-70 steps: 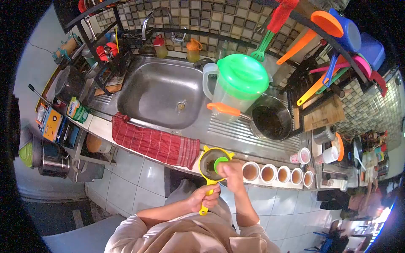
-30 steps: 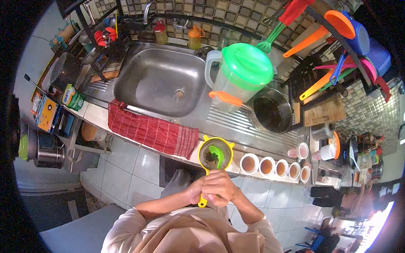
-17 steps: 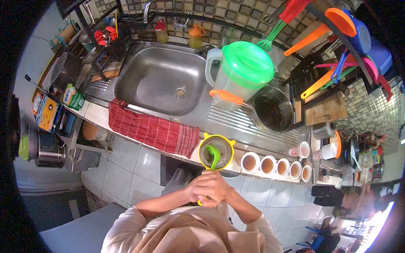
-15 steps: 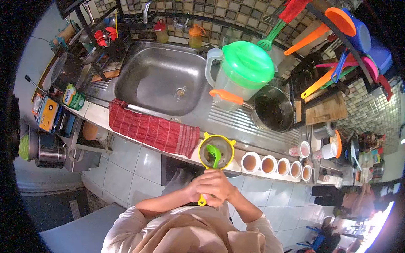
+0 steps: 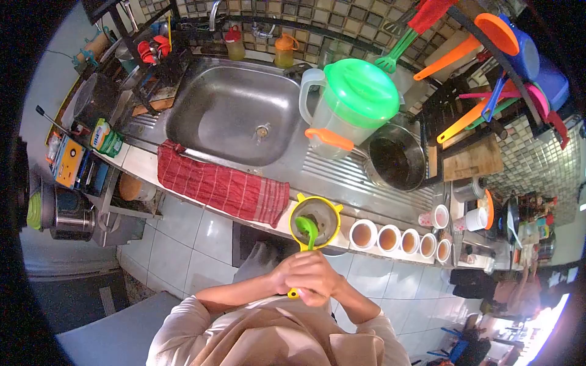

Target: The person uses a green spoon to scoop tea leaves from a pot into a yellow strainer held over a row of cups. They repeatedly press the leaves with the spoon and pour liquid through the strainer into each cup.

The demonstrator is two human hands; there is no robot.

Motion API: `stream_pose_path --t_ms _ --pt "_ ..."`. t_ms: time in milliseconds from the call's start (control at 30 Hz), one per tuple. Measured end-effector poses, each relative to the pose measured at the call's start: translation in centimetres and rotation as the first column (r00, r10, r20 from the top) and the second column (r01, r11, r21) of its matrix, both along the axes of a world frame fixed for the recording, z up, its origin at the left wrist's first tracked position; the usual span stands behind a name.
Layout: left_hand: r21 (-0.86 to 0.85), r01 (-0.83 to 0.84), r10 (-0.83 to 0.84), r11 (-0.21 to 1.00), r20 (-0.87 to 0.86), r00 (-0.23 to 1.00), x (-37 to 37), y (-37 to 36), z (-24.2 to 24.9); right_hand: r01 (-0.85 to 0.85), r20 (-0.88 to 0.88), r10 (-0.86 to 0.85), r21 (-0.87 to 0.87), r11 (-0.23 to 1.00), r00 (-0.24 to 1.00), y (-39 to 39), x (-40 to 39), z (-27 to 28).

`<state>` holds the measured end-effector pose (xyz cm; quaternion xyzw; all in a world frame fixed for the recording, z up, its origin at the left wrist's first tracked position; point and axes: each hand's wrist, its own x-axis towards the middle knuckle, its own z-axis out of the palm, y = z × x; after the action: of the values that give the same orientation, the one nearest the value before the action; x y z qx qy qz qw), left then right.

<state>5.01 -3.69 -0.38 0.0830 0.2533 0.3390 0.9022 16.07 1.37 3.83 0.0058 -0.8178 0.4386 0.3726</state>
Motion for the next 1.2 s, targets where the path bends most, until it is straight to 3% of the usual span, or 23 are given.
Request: stream_pose_path --t_ms 100,133,167,200,233,267,300,367,433,500,567,600,733,900,933,967,1000,1033,1100,1200 --pt "-0.045 -0.023 0.026 0.999 0.064 0.998 0.3 -0.3 -1.8 -0.043 0.022 0.043 0.028 0.999 0.999 -0.5 -0.4 1.3" --pt "0.581 -0.078 0.201 0.81 -0.152 0.968 0.4 -0.6 -3.5 0.019 0.028 -0.019 0.013 1.0 0.999 -0.3 -0.7 1.6" --pt "0.954 0.068 0.458 0.29 -0.201 0.866 0.4 -0.6 -3.8 0.021 0.03 -0.022 0.012 1.0 0.999 -0.1 -1.0 1.5" --pt "0.954 0.068 0.456 0.292 -0.201 0.867 0.7 -0.7 -4.0 0.066 0.051 -0.068 0.037 0.997 0.996 0.1 -1.2 1.3" --pt "0.764 -0.036 0.289 0.644 -0.199 0.936 1.0 -0.8 -4.1 0.11 0.07 -0.114 0.064 0.992 0.991 0.2 -1.3 1.0" --pt "0.438 -0.069 0.136 0.896 -0.122 0.983 1.2 -0.7 -3.6 0.111 0.053 -0.115 0.067 0.992 0.992 0.3 -1.2 0.8" --pt "0.039 -0.023 0.022 0.999 0.015 1.0 1.2 -0.6 -3.1 0.112 0.051 -0.115 0.065 0.992 0.992 0.2 -0.9 0.5" --pt "0.134 0.023 -0.016 0.991 -0.052 0.999 0.4 -0.4 -1.7 0.057 -0.024 -0.057 -0.027 0.998 0.998 -0.1 -0.2 0.0" --pt "-0.082 0.007 -0.005 0.997 0.016 1.0 0.1 -0.2 -0.3 0.026 -0.009 -0.027 -0.019 0.999 1.0 -0.3 -0.3 0.3" --pt "-0.104 -0.006 0.004 0.995 -0.02 1.0 0.0 -0.2 0.9 0.004 0.012 -0.004 -0.015 1.0 1.0 -0.3 -0.1 0.1" --pt "-0.142 -0.035 0.02 0.989 -0.099 0.995 0.1 -0.2 1.5 0.047 0.154 -0.056 0.061 0.997 0.987 0.4 -0.1 -0.9" --pt "-0.143 -0.033 0.019 0.989 -0.1 0.995 0.3 -0.7 0.4 0.07 0.11 -0.074 0.038 0.997 0.991 0.4 -0.3 -0.5" --pt "-0.111 0.012 0.011 0.994 0.209 0.978 1.2 -0.7 -3.5 0.077 -0.038 -0.079 -0.068 0.995 0.996 0.7 0.3 0.2" --pt "-0.061 0.057 -0.011 0.997 0.574 0.819 1.9 -0.6 -6.8 0.134 -0.021 -0.135 -0.027 0.991 0.991 0.9 0.7 -0.3" --pt "-0.06 0.057 -0.012 0.997 0.575 0.818 2.2 -0.7 -6.6 0.123 -0.008 -0.123 -0.035 0.992 0.992 1.1 0.6 -1.0" --pt "-0.175 -0.012 0.056 0.985 0.251 0.966 1.9 -0.1 -3.0 0.121 -0.007 -0.121 -0.035 0.992 0.993 1.1 0.5 -1.1" --pt "-0.258 -0.116 0.09 0.959 -0.11 0.99 1.8 0.3 -1.1 0.125 0.005 -0.125 -0.005 0.992 0.992 1.0 0.3 -1.1" --pt "-0.259 -0.115 0.089 0.959 -0.112 0.99 1.7 0.0 -1.8 0.133 0.016 -0.133 0.024 0.991 0.991 0.9 0.2 -1.2" --pt "-0.161 0.03 0.0 0.986 0.184 0.983 1.3 0.0 -2.8 0.156 -0.022 -0.157 -0.012 0.988 0.987 1.1 0.3 -0.5" --pt "-0.136 0.044 -0.034 0.99 0.072 0.997 0.8 -0.1 -1.2 0.194 -0.062 -0.195 -0.02 0.981 0.979 1.4 0.8 0.7"
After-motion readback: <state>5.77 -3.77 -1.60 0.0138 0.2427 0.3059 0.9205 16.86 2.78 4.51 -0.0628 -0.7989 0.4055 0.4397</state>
